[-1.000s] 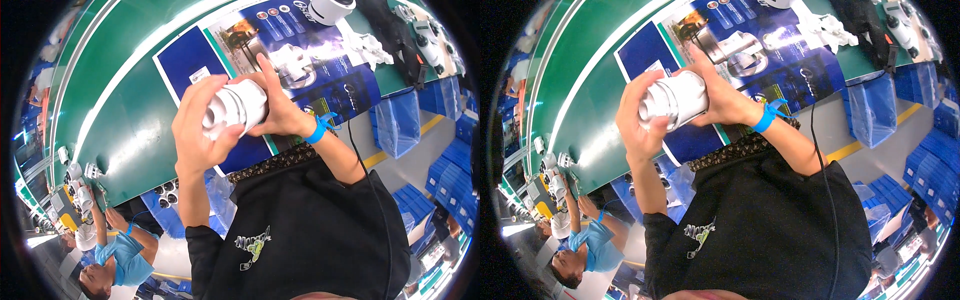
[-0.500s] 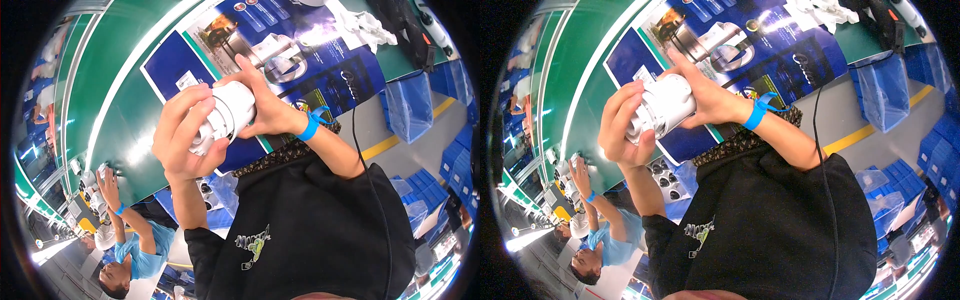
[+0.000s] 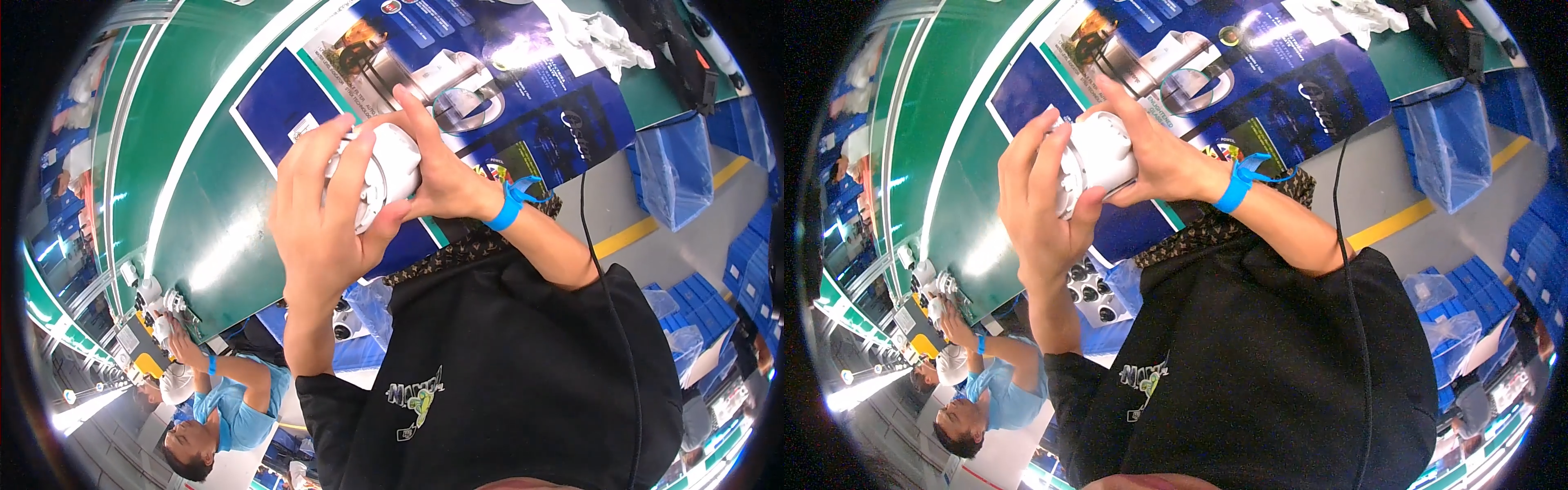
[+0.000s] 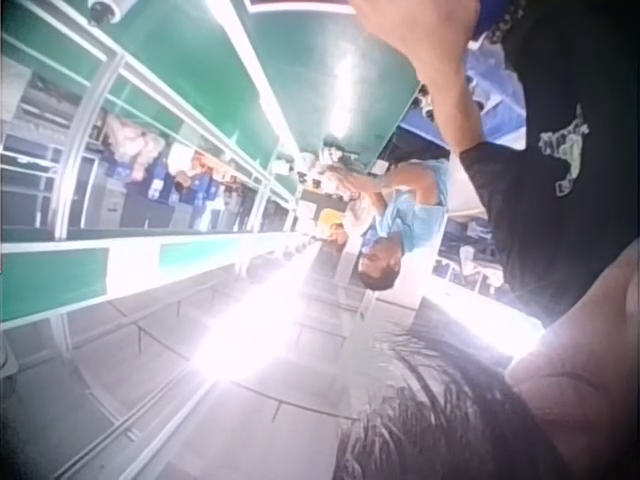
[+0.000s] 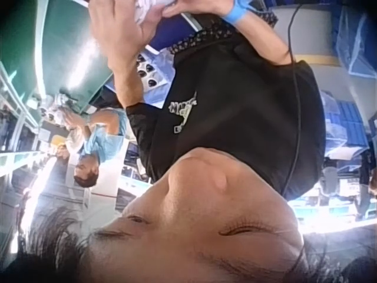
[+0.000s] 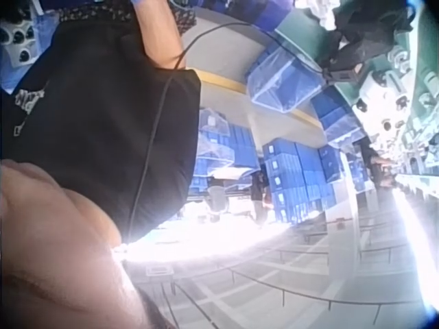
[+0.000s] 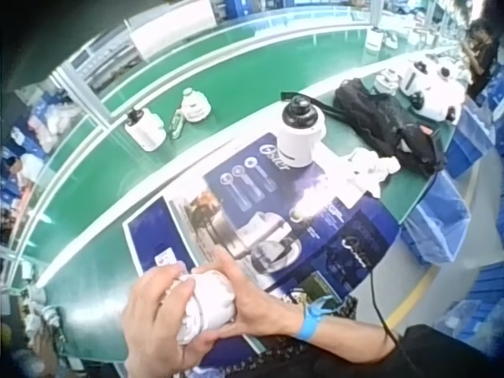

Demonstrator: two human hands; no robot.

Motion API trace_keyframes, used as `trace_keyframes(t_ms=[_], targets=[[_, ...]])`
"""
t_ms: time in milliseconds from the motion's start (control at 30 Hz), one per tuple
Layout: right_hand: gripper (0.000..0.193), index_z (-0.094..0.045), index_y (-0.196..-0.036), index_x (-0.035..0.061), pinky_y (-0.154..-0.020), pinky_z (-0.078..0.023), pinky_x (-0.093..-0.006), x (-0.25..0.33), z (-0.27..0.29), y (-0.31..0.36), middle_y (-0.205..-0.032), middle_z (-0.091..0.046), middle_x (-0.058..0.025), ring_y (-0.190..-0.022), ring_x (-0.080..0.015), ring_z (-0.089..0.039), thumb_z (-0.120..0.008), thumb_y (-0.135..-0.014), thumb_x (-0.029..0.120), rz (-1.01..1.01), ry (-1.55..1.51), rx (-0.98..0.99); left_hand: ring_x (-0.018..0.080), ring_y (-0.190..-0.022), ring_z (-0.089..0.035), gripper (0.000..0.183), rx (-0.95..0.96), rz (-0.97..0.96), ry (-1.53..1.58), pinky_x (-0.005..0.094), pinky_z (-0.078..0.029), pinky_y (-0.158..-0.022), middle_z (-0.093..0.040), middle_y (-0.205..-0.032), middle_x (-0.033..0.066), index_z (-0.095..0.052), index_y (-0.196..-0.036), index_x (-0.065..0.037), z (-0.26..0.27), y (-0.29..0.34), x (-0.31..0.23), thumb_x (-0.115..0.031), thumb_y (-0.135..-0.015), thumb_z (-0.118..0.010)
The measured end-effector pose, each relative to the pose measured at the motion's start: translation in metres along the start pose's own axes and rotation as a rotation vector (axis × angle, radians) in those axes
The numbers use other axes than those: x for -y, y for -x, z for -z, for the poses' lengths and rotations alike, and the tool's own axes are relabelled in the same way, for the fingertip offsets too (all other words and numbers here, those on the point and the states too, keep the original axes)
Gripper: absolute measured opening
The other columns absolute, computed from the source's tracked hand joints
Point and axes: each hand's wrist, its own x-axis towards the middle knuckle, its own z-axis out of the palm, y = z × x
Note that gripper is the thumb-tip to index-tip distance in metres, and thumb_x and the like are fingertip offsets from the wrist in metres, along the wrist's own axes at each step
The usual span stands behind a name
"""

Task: Assembling electronic components, including circuit boards and wiring, into a plastic fixture housing.

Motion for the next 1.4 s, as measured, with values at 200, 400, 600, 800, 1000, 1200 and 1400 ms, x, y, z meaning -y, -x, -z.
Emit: trace_keyframes(t_ms=[200, 400, 600, 800, 1000, 1200, 1400], targets=[[0.127, -0.005, -0.147, 0.0102, -0.095, -0.041, -0.0447, -0.004, -0.009, -0.001, -0.123, -0.048, -0.0183, -0.111, -0.0365, -0.05, -0.084, -0.048, -0.002, 0.172, 0.028, -0.044, 0.0372, -0.098, -0.058, 0.041, -0.211, -0.048, 0.206, 0.0433, -0.048, -0.083, -0.061, -0.106, 0.016, -0.062, -0.104, -0.003, -0.006, 0.017, 0.003, -0.036, -0.081, -0.067], [0.128, -0.005, -0.148, 0.0113, -0.095, -0.041, -0.045, -0.011, -0.004, 0.002, -0.121, -0.05, -0.019, -0.11, -0.0371, -0.051, -0.084, -0.048, -0.002, 0.202, 0.095, -0.104, 0.0458, -0.123, -0.042, 0.07, 0.086, -0.027, 0.017, 0.0518, -0.035, -0.098, -0.047, -0.131, 0.0244, -0.048, -0.128, -0.001, 0.003, 0.005, -0.002, -0.052, -0.081, -0.061], [0.128, -0.003, -0.148, 0.0134, -0.092, -0.043, -0.0447, -0.002, -0.007, -0.005, -0.123, -0.05, -0.02, -0.109, -0.0355, -0.053, -0.085, -0.05, 0.0, 0.209, 0.073, -0.093, 0.0457, -0.13, -0.035, 0.103, 0.214, 0.077, -0.027, 0.0518, -0.032, -0.102, -0.031, -0.144, 0.0272, -0.032, -0.14, 0.001, 0.011, -0.002, -0.015, -0.057, -0.066, -0.071], [0.131, 0.002, -0.148, 0.0085, -0.101, -0.038, -0.0399, -0.005, 0.001, 0.0, -0.127, -0.044, -0.0189, -0.116, -0.0306, -0.048, -0.089, -0.053, 0.01, 0.035, 0.02, -0.165, 0.0375, -0.124, -0.045, 0.084, 0.319, 0.058, 0.299, 0.0427, -0.038, -0.101, -0.043, -0.138, 0.0195, -0.045, -0.132, -0.002, 0.01, -0.03, 0.007, -0.021, -0.059, -0.082], [0.126, 0.002, -0.147, 0.0016, -0.11, -0.023, -0.0359, 0.011, 0.008, -0.002, -0.145, -0.026, -0.0195, -0.134, -0.0277, -0.028, -0.084, -0.059, 0.025, -0.221, -0.253, 0.017, 0.0277, -0.113, -0.056, 0.064, 0.214, 0.227, 0.76, 0.0358, -0.042, -0.096, -0.06, -0.12, 0.0173, -0.061, -0.115, 0.002, 0.002, -0.028, 0.032, -0.053, -0.096, -0.036], [0.115, 0.0, -0.148, 0.0029, -0.112, -0.021, -0.0353, 0.028, 0.004, 0.009, -0.149, -0.019, -0.0144, -0.138, -0.025, -0.022, -0.075, -0.069, 0.038, -0.376, -0.974, -0.055, 0.0302, -0.113, -0.056, 0.055, 0.004, 0.159, 0.927, 0.0386, -0.043, -0.095, -0.059, -0.118, 0.0232, -0.059, -0.116, 0.002, -0.013, -0.022, 0.014, -0.046, -0.088, -0.058], [0.107, -0.001, -0.147, -0.0006, -0.111, -0.022, -0.0381, 0.051, 0.004, 0.023, -0.148, -0.02, -0.0172, -0.136, -0.0265, -0.025, -0.069, -0.076, 0.039, -0.42, -1.006, -0.195, 0.0321, -0.114, -0.056, 0.082, 0.005, 0.046, 1.059, 0.0401, -0.043, -0.096, -0.058, -0.122, 0.0231, -0.055, -0.12, 0.0, -0.023, -0.015, 0.008, -0.022, -0.05, -0.091]])
